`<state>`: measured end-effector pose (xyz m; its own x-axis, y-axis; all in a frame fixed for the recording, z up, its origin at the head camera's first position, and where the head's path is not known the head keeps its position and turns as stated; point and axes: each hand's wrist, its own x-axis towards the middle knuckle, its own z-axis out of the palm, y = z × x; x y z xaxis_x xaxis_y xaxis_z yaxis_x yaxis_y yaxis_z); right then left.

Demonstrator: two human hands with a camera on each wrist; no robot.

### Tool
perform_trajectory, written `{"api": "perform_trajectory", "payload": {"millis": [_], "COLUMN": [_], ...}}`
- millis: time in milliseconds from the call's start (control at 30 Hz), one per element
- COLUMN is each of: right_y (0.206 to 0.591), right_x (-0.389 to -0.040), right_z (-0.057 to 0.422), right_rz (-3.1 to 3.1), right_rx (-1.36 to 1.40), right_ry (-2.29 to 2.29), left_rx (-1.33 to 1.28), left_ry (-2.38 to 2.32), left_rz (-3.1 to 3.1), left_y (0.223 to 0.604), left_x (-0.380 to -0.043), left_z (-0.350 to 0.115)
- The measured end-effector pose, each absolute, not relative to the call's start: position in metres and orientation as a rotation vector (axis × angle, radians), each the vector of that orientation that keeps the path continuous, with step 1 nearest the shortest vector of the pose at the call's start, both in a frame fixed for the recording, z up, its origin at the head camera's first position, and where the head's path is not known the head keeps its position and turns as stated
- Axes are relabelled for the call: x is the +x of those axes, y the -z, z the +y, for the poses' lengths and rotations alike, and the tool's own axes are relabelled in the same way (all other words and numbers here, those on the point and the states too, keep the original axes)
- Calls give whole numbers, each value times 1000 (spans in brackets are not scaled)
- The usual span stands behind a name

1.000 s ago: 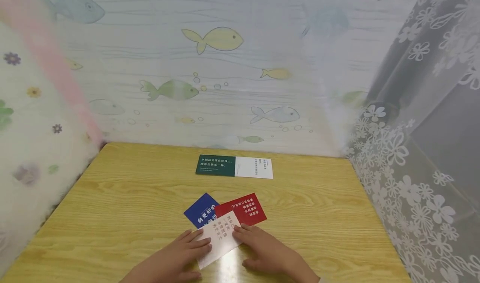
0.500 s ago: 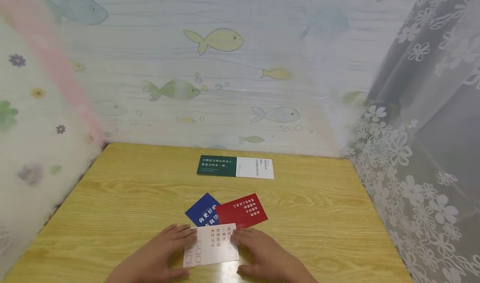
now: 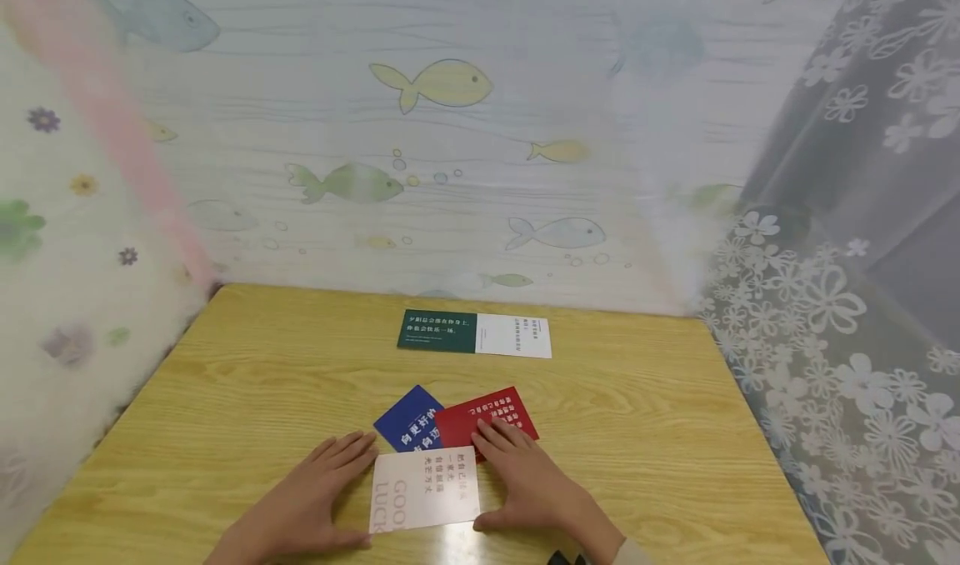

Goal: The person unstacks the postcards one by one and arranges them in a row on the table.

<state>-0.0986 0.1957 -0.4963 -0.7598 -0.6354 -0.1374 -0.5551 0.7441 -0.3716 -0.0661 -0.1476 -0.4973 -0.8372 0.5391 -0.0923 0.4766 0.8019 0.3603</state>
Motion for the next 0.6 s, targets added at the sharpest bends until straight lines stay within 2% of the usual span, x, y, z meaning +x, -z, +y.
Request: {"api": "perform_trajectory", "payload": {"millis": [100,400,600], "right_y": [496,498,501], "right_x": [-100,-124,-126], "right_z": [194,173,172], "right_rz": [2676,2687,2692], "right_rx": [-925,-830,-831], "right_ry": [457,516,514], "left_rx": [801,922,942], "left_ry": [-476,-467,-478], "left_rz": [2801,2795,2822], "left_y": [499,505,508], "left_x": [-67,-111,-111], "left_z": [-148,-166,-165]}}
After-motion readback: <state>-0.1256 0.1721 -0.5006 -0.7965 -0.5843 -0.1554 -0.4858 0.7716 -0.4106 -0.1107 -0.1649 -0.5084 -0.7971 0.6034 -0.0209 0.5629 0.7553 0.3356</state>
